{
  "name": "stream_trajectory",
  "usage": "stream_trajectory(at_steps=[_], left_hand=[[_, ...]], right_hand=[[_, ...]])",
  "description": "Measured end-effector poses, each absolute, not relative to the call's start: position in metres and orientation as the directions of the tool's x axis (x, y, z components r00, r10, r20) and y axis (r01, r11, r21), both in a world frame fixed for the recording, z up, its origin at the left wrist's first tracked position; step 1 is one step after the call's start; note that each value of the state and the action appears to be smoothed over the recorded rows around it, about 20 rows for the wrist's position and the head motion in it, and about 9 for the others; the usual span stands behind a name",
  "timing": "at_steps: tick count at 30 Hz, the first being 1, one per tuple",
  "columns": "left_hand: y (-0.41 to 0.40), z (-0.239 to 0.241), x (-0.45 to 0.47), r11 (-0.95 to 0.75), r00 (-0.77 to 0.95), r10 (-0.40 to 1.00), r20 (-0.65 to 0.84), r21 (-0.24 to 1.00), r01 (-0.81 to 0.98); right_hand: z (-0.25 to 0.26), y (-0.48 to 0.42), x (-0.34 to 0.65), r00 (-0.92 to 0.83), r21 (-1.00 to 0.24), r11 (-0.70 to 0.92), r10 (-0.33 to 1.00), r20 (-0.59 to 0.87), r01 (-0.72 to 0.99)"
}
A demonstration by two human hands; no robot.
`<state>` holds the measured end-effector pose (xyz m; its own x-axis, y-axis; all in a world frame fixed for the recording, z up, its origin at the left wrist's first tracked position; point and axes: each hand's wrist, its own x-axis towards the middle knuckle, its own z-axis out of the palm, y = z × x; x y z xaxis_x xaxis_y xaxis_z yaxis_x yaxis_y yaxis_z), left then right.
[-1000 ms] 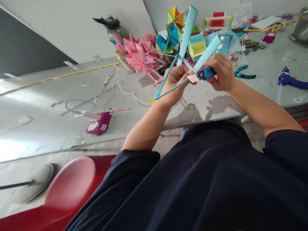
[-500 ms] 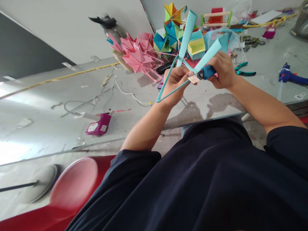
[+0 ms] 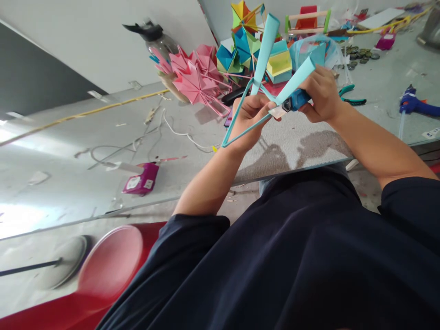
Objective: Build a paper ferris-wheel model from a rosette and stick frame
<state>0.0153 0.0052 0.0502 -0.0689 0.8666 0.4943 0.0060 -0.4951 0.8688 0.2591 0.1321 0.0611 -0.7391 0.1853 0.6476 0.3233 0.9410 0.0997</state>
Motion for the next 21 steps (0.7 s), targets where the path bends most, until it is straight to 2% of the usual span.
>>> stream_trajectory(at_steps=[4, 7, 14, 21], left_hand=[[0.006, 0.049, 0.016, -0.457, -0.088, 0.886, 0.454, 0.889, -0.017], [0.014, 0.040, 0.013, -0.524, -0.039, 0.852, 0.522, 0.850, -0.062], [0.030, 0.030, 0.002, -0.657, 0.034, 0.749, 0.662, 0.748, -0.100], [0.021, 0.035, 0.014, -0.696, 0.055, 0.710, 0.702, 0.712, -0.097]], right_hand=[[0.063, 0.135, 0.263, -0.729, 0.155, 0.927, 0.157, 0.667, 0.341], [0.061, 0.138, 0.264, -0.720, 0.187, 0.915, 0.141, 0.680, 0.356], [0.059, 0.131, 0.260, -0.662, 0.285, 0.923, -0.046, 0.748, 0.258], [0.059, 0.135, 0.258, -0.667, 0.290, 0.934, -0.080, 0.741, 0.210]])
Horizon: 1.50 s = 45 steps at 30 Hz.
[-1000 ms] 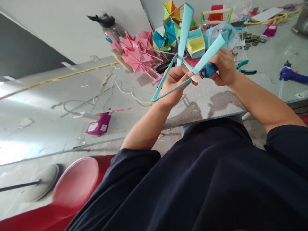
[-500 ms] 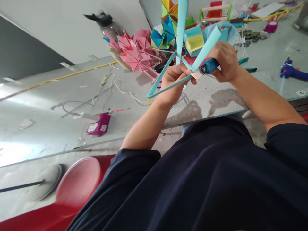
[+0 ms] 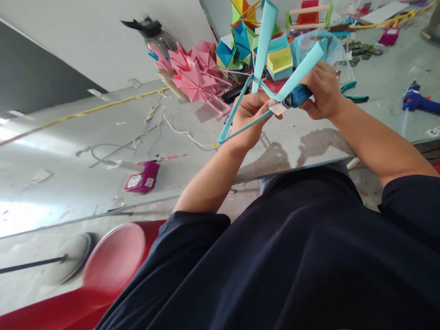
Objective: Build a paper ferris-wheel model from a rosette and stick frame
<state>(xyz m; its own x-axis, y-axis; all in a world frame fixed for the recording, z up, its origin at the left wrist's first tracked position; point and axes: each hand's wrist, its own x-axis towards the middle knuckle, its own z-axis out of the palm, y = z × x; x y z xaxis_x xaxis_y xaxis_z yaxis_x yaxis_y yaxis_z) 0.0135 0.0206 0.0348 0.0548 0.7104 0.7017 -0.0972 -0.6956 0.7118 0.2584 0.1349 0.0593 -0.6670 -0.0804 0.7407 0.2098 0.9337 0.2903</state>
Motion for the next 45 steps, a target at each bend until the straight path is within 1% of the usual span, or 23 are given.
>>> stream_trajectory(at_steps=[3, 9, 15, 17, 22, 26, 29, 32, 34, 36, 42, 45], left_hand=[[0.018, 0.036, 0.018, -0.667, 0.045, 0.737, 0.674, 0.736, -0.113], [0.017, 0.038, 0.014, -0.640, 0.074, 0.761, 0.644, 0.765, -0.077], [0.024, 0.033, 0.009, -0.665, 0.026, 0.745, 0.667, 0.745, -0.054], [0.024, 0.032, 0.009, -0.675, 0.029, 0.735, 0.677, 0.735, -0.062], [0.017, 0.037, 0.014, -0.676, 0.086, 0.724, 0.685, 0.728, -0.110], [0.014, 0.039, 0.016, -0.674, 0.133, 0.719, 0.683, 0.731, -0.111], [0.013, 0.040, 0.013, -0.701, 0.172, 0.689, 0.704, 0.708, -0.084], [0.011, 0.042, 0.010, -0.719, 0.228, 0.664, 0.712, 0.692, -0.066], [0.012, 0.041, 0.008, -0.707, 0.240, 0.676, 0.697, 0.705, -0.060], [0.015, 0.039, 0.007, -0.691, 0.237, 0.693, 0.681, 0.721, -0.050], [0.019, 0.035, 0.006, -0.683, 0.238, 0.699, 0.674, 0.728, -0.057], [0.013, 0.039, 0.008, -0.680, 0.214, 0.706, 0.675, 0.731, -0.064]], right_hand=[[0.059, 0.141, 0.262, -0.669, 0.279, 0.939, -0.076, 0.739, 0.201], [0.057, 0.144, 0.265, -0.722, 0.169, 0.934, 0.119, 0.681, 0.314], [0.048, 0.141, 0.257, -0.688, 0.081, 0.935, 0.194, 0.700, 0.345], [0.049, 0.142, 0.257, -0.684, 0.073, 0.940, 0.189, 0.704, 0.334], [0.051, 0.145, 0.263, -0.710, 0.134, 0.950, 0.113, 0.695, 0.282], [0.046, 0.150, 0.266, -0.701, 0.140, 0.938, 0.131, 0.701, 0.316], [0.044, 0.151, 0.270, -0.718, 0.149, 0.935, 0.137, 0.682, 0.321], [0.044, 0.151, 0.272, -0.726, 0.086, 0.951, 0.166, 0.668, 0.297], [0.044, 0.152, 0.271, -0.713, 0.026, 0.960, 0.189, 0.675, 0.279], [0.044, 0.153, 0.269, -0.700, 0.000, 0.964, 0.192, 0.688, 0.264], [0.045, 0.151, 0.264, -0.715, -0.002, 0.958, 0.215, 0.665, 0.286], [0.044, 0.150, 0.265, -0.714, 0.040, 0.961, 0.176, 0.678, 0.275]])
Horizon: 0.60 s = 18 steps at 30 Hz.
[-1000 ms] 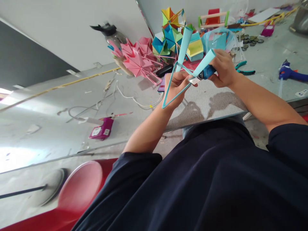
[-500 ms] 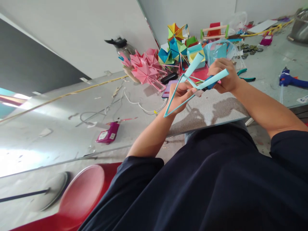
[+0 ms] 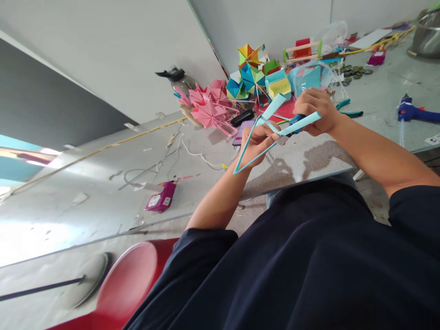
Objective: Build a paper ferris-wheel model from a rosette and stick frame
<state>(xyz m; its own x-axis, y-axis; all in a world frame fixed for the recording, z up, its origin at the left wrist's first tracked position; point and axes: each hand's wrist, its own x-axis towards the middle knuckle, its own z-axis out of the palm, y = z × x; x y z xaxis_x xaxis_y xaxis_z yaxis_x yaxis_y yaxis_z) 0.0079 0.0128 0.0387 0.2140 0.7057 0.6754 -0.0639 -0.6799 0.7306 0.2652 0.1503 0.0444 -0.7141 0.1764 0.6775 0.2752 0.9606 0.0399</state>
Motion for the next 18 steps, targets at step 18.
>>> stream_trajectory(at_steps=[18], left_hand=[[0.017, 0.046, 0.010, -0.651, -0.013, 0.755, 0.656, 0.746, -0.142]], right_hand=[[0.046, 0.161, 0.274, -0.658, 0.220, 0.926, 0.040, 0.752, 0.308]])
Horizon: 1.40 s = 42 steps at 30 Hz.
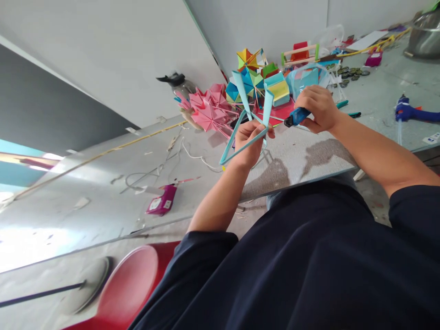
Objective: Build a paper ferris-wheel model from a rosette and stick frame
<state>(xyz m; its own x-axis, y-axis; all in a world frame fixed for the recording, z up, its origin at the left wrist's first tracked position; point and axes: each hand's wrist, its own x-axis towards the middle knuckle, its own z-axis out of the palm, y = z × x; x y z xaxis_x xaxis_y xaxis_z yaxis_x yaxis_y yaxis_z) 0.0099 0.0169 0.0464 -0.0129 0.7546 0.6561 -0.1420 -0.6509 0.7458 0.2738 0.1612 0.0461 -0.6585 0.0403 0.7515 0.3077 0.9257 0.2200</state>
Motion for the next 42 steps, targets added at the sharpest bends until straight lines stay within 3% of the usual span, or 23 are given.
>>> stream_trajectory(at_steps=[5, 16, 23, 34, 38, 42], left_hand=[[0.018, 0.044, 0.012, -0.603, -0.006, 0.795, 0.606, 0.789, -0.119], [0.015, 0.045, 0.012, -0.585, 0.026, 0.805, 0.592, 0.801, -0.130], [0.015, 0.044, 0.012, -0.599, 0.058, 0.795, 0.603, 0.797, -0.075], [0.009, 0.048, 0.010, -0.692, 0.120, 0.713, 0.691, 0.721, -0.036], [0.006, 0.051, 0.011, -0.736, 0.166, 0.659, 0.733, 0.675, -0.059], [-0.002, 0.054, 0.012, -0.837, 0.264, 0.515, 0.816, 0.545, -0.050]], right_hand=[[0.047, 0.153, 0.269, -0.694, 0.192, 0.941, 0.060, 0.717, 0.279], [0.049, 0.155, 0.270, -0.663, 0.342, 0.903, -0.092, 0.743, 0.259], [0.040, 0.157, 0.267, -0.683, 0.238, 0.932, 0.013, 0.731, 0.272], [0.037, 0.144, 0.257, -0.615, 0.204, 0.946, -0.006, 0.788, 0.252], [0.050, 0.138, 0.261, -0.579, 0.334, 0.919, -0.160, 0.799, 0.208], [0.058, 0.137, 0.265, -0.535, 0.444, 0.878, -0.292, 0.793, 0.180]])
